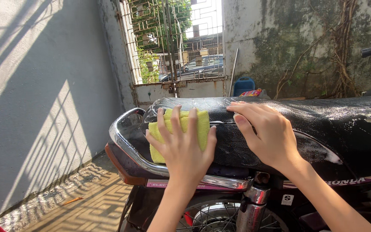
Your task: The person scrubs the black seat of a motorcycle with a yellow sponge, moving back and forth across the surface to remove dirt and soap. The person uses both hands to apply pressure and wipe the seat thoroughly.
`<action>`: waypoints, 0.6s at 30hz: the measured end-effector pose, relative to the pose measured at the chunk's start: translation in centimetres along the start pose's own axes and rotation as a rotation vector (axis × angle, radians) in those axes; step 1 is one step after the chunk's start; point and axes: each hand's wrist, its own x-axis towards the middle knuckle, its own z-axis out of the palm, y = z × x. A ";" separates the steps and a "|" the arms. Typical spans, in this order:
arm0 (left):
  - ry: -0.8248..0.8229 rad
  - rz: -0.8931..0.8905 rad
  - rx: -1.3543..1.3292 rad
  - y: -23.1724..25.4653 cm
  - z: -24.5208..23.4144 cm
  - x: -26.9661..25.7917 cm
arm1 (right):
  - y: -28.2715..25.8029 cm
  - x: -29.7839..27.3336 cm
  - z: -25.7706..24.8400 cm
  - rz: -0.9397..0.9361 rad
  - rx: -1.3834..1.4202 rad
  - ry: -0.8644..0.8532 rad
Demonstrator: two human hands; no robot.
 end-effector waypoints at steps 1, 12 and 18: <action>0.001 0.003 -0.003 -0.9 0.5 0.2 | 0.2 0.0 0.0 0.002 -0.002 0.003; -0.106 0.104 -0.015 -1.3 0.1 -1.0 | 0.5 -0.2 0.4 -0.033 -0.012 0.057; -0.069 0.316 0.002 -4.0 0.5 1.4 | 0.5 0.0 0.3 0.026 -0.019 0.027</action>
